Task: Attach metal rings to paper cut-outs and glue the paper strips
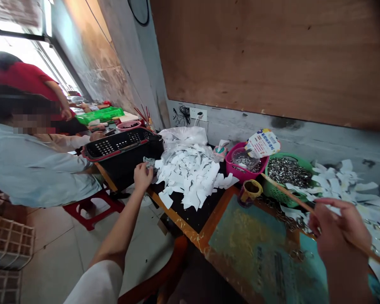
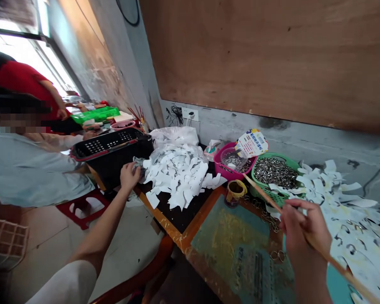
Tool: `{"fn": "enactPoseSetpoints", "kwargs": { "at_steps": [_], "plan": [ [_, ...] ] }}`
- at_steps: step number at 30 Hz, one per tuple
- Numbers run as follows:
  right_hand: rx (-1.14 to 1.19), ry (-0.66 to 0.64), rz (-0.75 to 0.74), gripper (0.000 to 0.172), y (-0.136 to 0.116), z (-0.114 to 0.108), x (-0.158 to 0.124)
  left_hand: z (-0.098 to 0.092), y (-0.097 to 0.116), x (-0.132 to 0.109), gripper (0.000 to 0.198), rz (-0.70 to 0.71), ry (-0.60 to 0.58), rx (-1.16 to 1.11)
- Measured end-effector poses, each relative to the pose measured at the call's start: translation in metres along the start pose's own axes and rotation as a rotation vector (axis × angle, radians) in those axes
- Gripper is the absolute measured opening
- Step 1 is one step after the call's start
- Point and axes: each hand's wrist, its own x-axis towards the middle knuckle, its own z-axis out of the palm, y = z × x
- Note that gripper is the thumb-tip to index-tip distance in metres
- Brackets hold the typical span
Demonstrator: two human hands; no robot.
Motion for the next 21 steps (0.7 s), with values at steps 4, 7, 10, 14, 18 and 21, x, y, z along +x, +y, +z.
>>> {"fn": "enactPoseSetpoints", "kwargs": {
  "at_steps": [4, 7, 10, 14, 18, 21],
  "plan": [
    [0.063, -0.033, -0.031, 0.027, -0.009, 0.016, 0.038, 0.009, 0.03, -0.005, 0.047, 0.178, -0.151, -0.044],
    [0.153, -0.034, -0.118, 0.026, -0.013, 0.028, 0.056, 0.015, 0.046, -0.002, 0.042, 0.211, -0.308, -0.069],
    [0.045, -0.114, -0.165, 0.027, -0.013, 0.032, 0.065, 0.014, 0.049, 0.008, 0.035, 0.194, -0.428, -0.122],
    [-0.08, -0.155, -0.169, 0.029, -0.01, 0.03, 0.072, 0.003, 0.05, 0.027, 0.044, 0.176, -0.512, -0.262],
    [-0.111, -0.171, -0.171, 0.031, -0.005, 0.03, 0.075, -0.004, 0.06, 0.04, 0.055, 0.165, -0.483, -0.402],
    [-0.125, -0.19, -0.186, 0.034, 0.001, 0.028, 0.073, -0.003, 0.068, 0.04, 0.054, 0.235, -0.496, -0.46]
  ]
}}
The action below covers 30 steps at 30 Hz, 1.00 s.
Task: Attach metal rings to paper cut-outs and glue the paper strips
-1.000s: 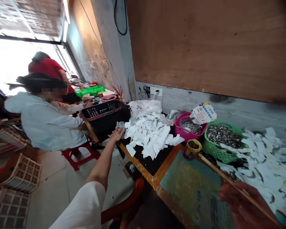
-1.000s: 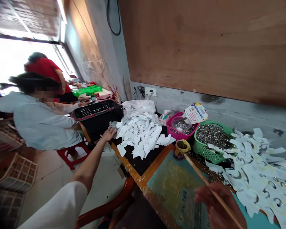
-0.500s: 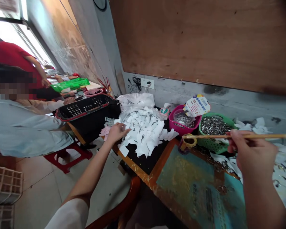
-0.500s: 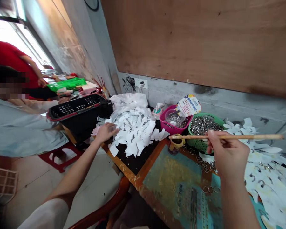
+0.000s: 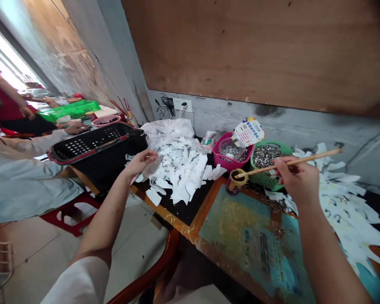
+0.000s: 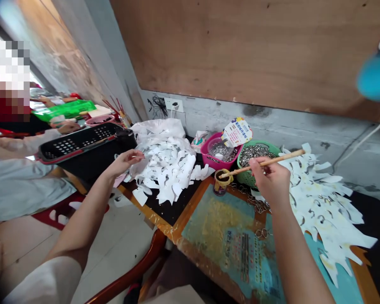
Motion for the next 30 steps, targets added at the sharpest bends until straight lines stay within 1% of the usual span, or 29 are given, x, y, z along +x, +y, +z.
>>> {"fn": "enactPoseSetpoints", "kwargs": {
  "at_steps": [2, 4, 5, 6, 7, 9, 10, 12, 14, 16, 18, 19, 20, 22, 23, 24, 25, 26, 27, 28, 30],
  "plan": [
    [-0.009, -0.011, -0.005, 0.037, 0.005, -0.001, -0.002, 0.005, 0.003, -0.003, 0.054, 0.102, -0.088, 0.05],
    [-0.02, -0.015, -0.01, 0.039, 0.011, -0.004, -0.004, 0.011, 0.006, -0.01, 0.057, 0.192, -0.191, 0.178],
    [-0.028, -0.013, -0.012, 0.039, 0.013, -0.005, -0.005, 0.015, 0.008, -0.013, 0.062, 0.211, -0.218, 0.248],
    [-0.037, -0.013, -0.014, 0.039, 0.014, -0.006, -0.005, 0.019, 0.01, -0.015, 0.068, 0.216, -0.218, 0.302],
    [-0.046, -0.015, -0.017, 0.038, 0.015, -0.007, -0.005, 0.024, 0.012, -0.017, 0.074, 0.207, -0.193, 0.331],
    [-0.059, -0.014, -0.026, 0.036, 0.013, -0.007, -0.004, 0.036, 0.016, -0.015, 0.08, 0.147, -0.082, 0.318],
    [-0.067, -0.017, -0.034, 0.035, 0.012, -0.006, -0.004, 0.042, 0.019, -0.012, 0.076, 0.108, -0.017, 0.297],
    [-0.095, -0.019, -0.073, 0.034, 0.008, -0.001, -0.002, 0.052, 0.025, -0.003, 0.054, 0.044, 0.107, 0.262],
    [-0.155, -0.023, -0.129, 0.035, 0.006, 0.007, 0.001, 0.055, 0.036, 0.009, 0.031, 0.014, 0.234, 0.255],
    [-0.234, -0.048, -0.181, 0.035, 0.008, 0.017, 0.005, 0.053, 0.053, 0.02, 0.027, 0.011, 0.445, 0.201],
    [-0.323, -0.126, -0.21, 0.036, 0.013, 0.031, 0.009, 0.049, 0.075, 0.026, 0.03, 0.018, 0.693, 0.076],
    [-0.366, -0.186, -0.218, 0.036, 0.016, 0.039, 0.01, 0.048, 0.088, 0.026, 0.032, 0.028, 0.757, 0.016],
    [-0.403, -0.249, -0.219, 0.036, 0.02, 0.047, 0.011, 0.048, 0.101, 0.025, 0.034, 0.039, 0.781, -0.032],
    [-0.44, -0.361, -0.207, 0.032, 0.027, 0.061, 0.011, 0.056, 0.128, 0.015, 0.037, 0.08, 0.759, -0.116],
    [-0.446, -0.389, -0.201, 0.031, 0.031, 0.066, 0.01, 0.063, 0.14, 0.007, 0.038, 0.121, 0.715, -0.098],
    [-0.447, -0.402, -0.193, 0.03, 0.035, 0.07, 0.01, 0.072, 0.151, -0.002, 0.039, 0.178, 0.624, -0.038],
    [-0.448, -0.399, -0.184, 0.032, 0.038, 0.072, 0.01, 0.084, 0.161, -0.013, 0.037, 0.234, 0.461, 0.044],
    [-0.454, -0.383, -0.174, 0.035, 0.041, 0.072, 0.01, 0.099, 0.169, -0.024, 0.034, 0.288, 0.271, 0.138],
    [-0.454, -0.36, -0.161, 0.039, 0.043, 0.07, 0.011, 0.115, 0.177, -0.037, 0.031, 0.353, 0.051, 0.233],
    [-0.444, -0.329, -0.145, 0.041, 0.044, 0.068, 0.012, 0.133, 0.183, -0.05, 0.031, 0.455, -0.161, 0.296],
    [-0.402, -0.27, -0.111, 0.041, 0.046, 0.061, 0.015, 0.17, 0.191, -0.079, 0.035, 0.758, -0.511, 0.284]
  ]
}}
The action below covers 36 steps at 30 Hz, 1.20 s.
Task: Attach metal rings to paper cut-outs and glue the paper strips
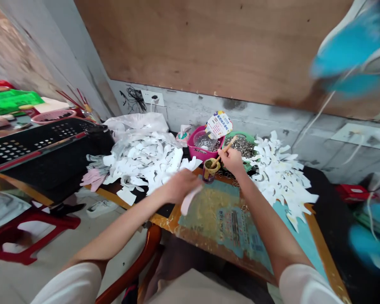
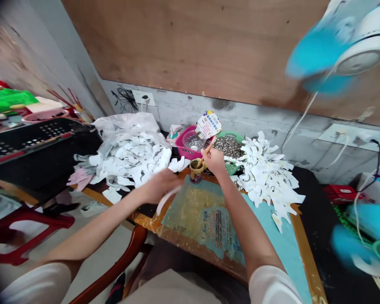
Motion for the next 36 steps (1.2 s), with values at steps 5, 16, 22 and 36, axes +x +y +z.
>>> {"fn": "enactPoseSetpoints", "kwargs": {
  "at_steps": [5, 16, 22, 36],
  "plan": [
    [0.03, -0.045, -0.004, 0.037, 0.002, -0.008, -0.002, 0.087, 0.049, -0.002, 0.066, 0.437, -0.205, 0.04],
    [-0.038, -0.107, -0.058, 0.034, 0.006, -0.002, -0.007, 0.123, 0.032, -0.022, 0.087, 0.396, -0.31, -0.385],
    [-0.073, -0.111, -0.056, 0.037, 0.002, 0.003, -0.007, 0.124, -0.008, 0.027, 0.082, -0.384, 0.519, -0.261],
    [-0.068, -0.025, -0.248, 0.036, -0.036, -0.046, -0.074, 0.126, -0.002, 0.06, 0.06, -0.438, 0.749, -0.136]
  ]
}}
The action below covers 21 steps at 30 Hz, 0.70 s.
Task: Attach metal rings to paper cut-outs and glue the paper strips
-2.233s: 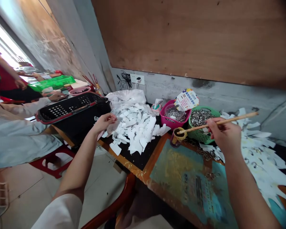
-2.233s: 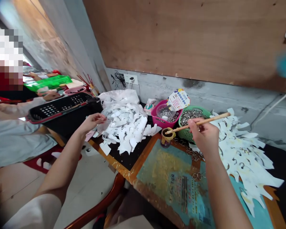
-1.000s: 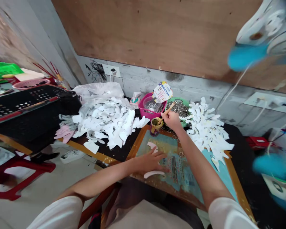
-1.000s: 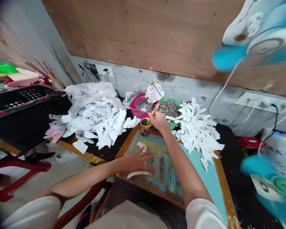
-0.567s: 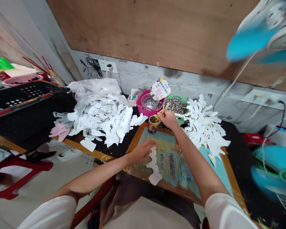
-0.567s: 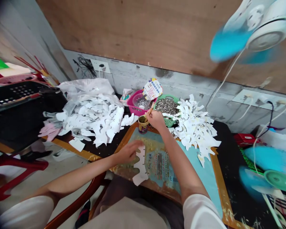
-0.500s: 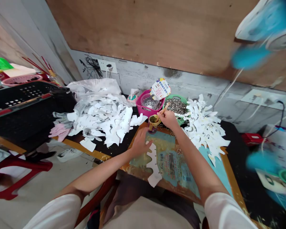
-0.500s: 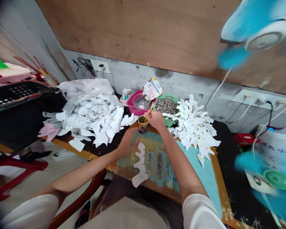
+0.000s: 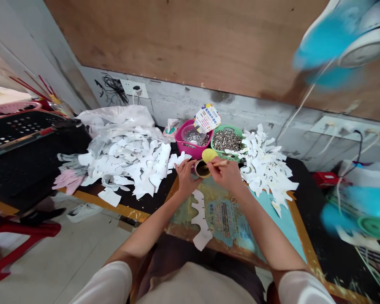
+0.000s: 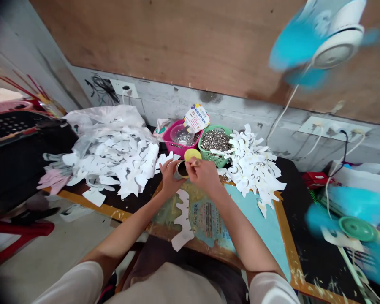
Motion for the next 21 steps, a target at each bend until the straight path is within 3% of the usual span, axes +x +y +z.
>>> {"fn": "enactPoseSetpoints", "kwargs": {
  "at_steps": [4, 6, 10, 15, 21],
  "plan": [
    [0.247, 0.176, -0.024, 0.03, -0.015, -0.002, -0.014, -0.009, 0.006, 0.0, 0.058, 0.073, 0.124, 0.011],
    [0.265, 0.236, -0.086, 0.026, -0.019, -0.001, -0.017, -0.011, 0.008, 0.0, 0.055, 0.107, 0.159, 0.007],
    [0.102, 0.219, -0.172, 0.025, -0.023, -0.003, -0.023, -0.012, 0.014, -0.003, 0.049, 0.125, 0.202, 0.006],
    [0.35, 0.249, 0.043, 0.027, -0.022, -0.009, -0.034, -0.012, 0.017, -0.007, 0.056, 0.091, 0.185, -0.001],
    [0.208, 0.226, -0.051, 0.031, -0.028, -0.002, -0.042, -0.009, 0.017, -0.012, 0.055, 0.076, 0.213, 0.007]
  ]
}}
